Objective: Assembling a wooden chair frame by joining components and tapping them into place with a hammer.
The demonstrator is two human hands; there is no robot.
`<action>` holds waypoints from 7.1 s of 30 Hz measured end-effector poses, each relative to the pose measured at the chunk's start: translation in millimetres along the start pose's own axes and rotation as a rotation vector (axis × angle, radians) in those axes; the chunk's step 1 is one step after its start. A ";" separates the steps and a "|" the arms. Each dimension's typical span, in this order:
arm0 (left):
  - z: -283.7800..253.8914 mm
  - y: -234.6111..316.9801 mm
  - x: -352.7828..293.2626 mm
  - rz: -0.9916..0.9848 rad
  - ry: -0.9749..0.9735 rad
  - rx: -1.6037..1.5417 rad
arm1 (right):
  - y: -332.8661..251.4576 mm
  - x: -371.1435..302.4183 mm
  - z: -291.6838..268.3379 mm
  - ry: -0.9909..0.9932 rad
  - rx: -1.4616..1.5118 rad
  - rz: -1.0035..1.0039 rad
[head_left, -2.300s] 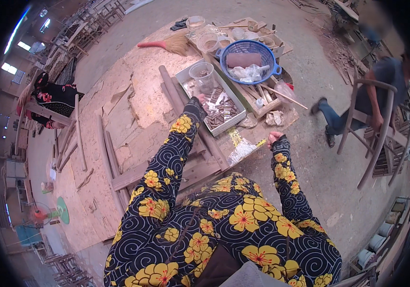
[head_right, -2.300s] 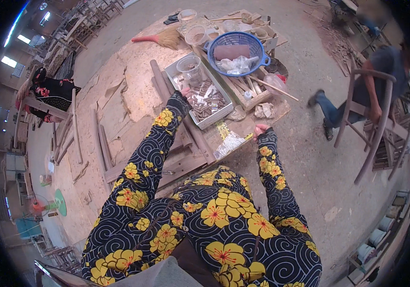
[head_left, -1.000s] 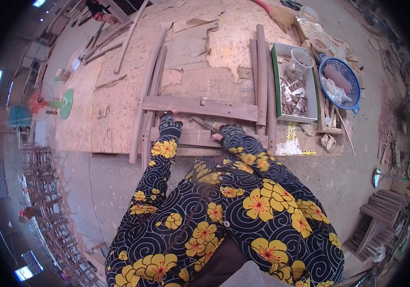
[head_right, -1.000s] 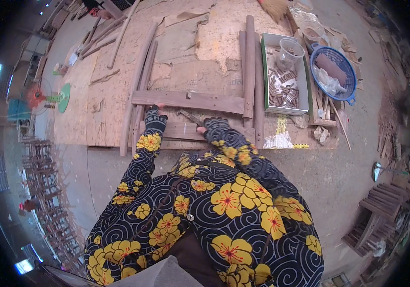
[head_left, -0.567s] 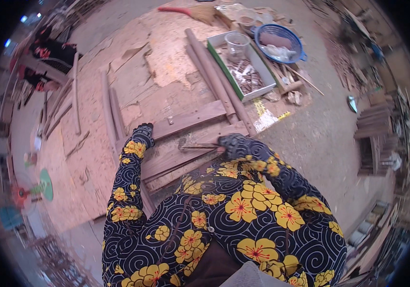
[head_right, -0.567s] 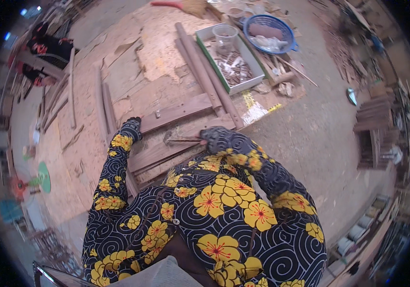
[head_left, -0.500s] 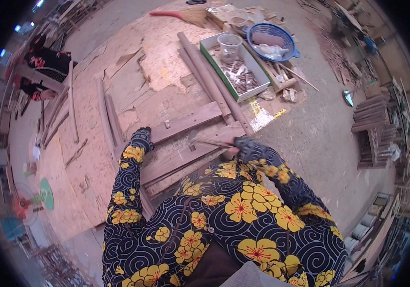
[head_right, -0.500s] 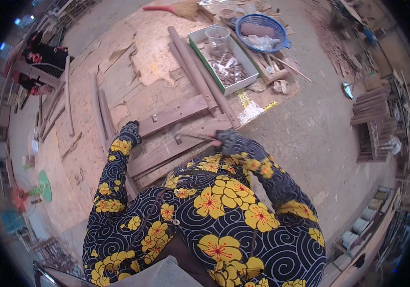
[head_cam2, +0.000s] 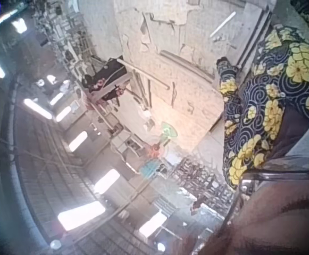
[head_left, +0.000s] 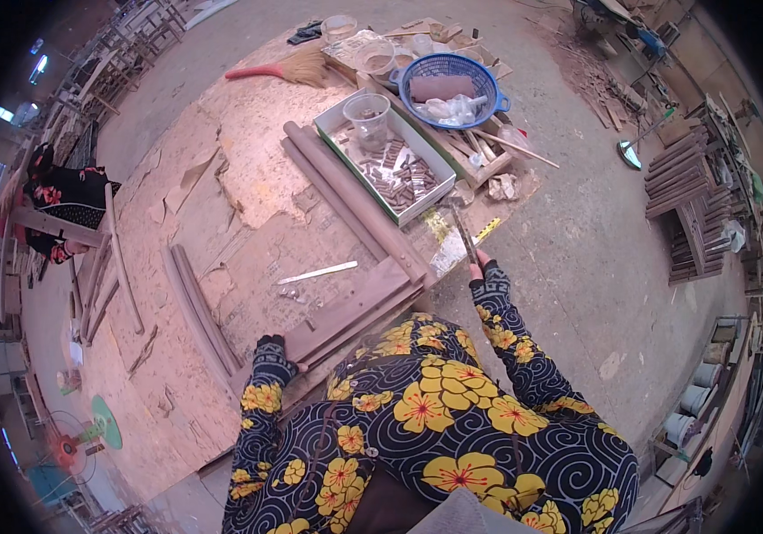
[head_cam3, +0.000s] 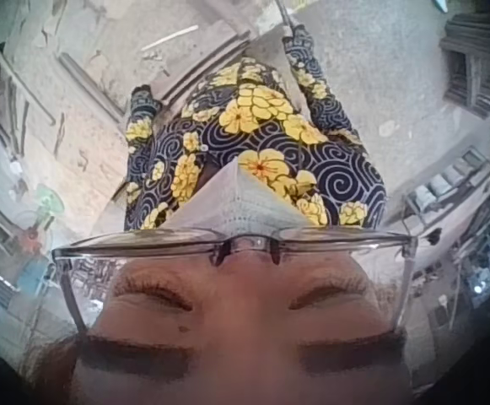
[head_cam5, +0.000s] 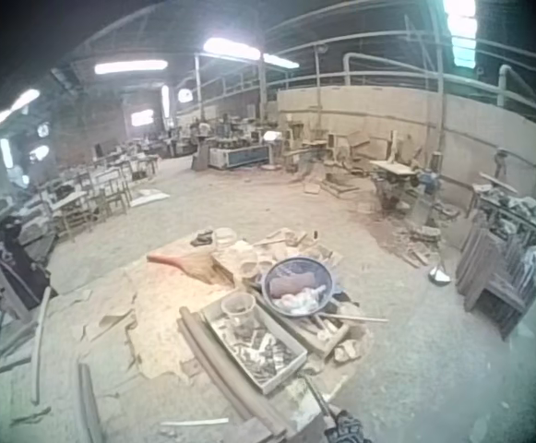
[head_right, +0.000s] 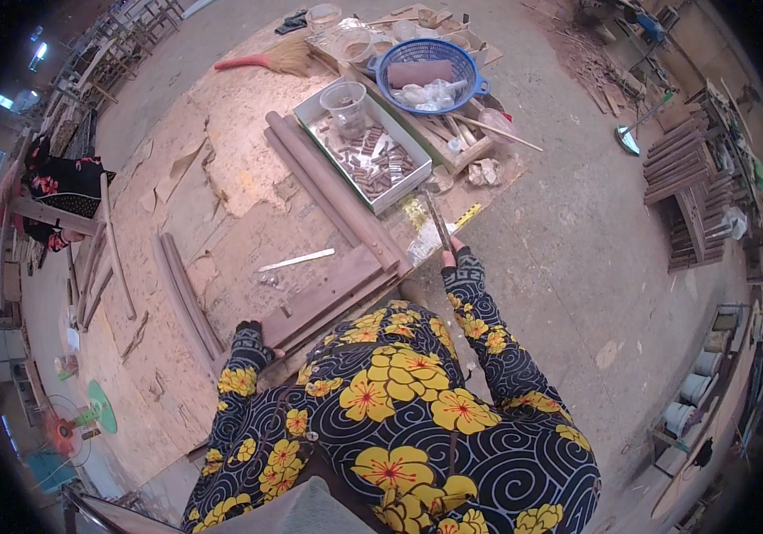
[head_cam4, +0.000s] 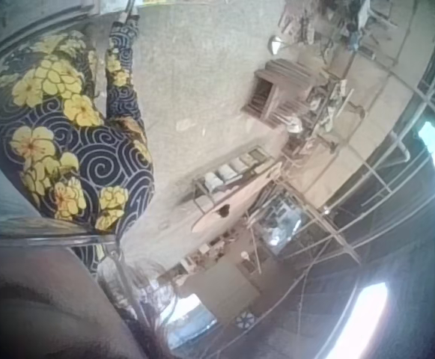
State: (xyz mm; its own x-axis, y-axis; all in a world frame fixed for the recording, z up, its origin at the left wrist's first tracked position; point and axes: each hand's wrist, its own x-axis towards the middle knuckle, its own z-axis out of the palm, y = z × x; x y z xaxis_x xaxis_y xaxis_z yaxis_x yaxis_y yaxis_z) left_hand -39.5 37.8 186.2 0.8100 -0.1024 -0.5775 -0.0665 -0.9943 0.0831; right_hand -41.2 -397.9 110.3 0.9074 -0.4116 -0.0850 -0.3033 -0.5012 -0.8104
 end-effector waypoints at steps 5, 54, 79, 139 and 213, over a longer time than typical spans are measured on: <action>20.4 -3.1 -4.0 -0.013 0.023 0.043 | -21.5 67.1 -37.6 0.060 -0.099 -0.139; 48.7 21.1 7.5 -0.370 0.094 0.052 | -30.7 186.2 -21.6 -0.283 -0.203 -0.661; 52.5 13.2 143.0 -0.424 0.309 -0.441 | -161.0 43.1 241.8 -0.819 -0.454 -0.582; 30.9 157.7 65.3 0.373 -0.288 -1.686 | -67.1 -80.3 46.7 -0.434 0.217 -0.059; 76.7 125.4 135.4 0.471 0.407 -1.259 | 5.5 -5.2 101.0 -0.204 -0.329 -0.347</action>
State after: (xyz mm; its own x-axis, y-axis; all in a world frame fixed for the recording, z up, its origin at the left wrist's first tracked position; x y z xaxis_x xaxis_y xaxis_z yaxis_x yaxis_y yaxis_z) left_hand 17.1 -102.9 56.1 0.9823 -0.1837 -0.0374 0.0087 -0.1545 0.9879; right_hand -18.2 -321.7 47.8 0.9991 -0.0387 0.0185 -0.0205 -0.8084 -0.5883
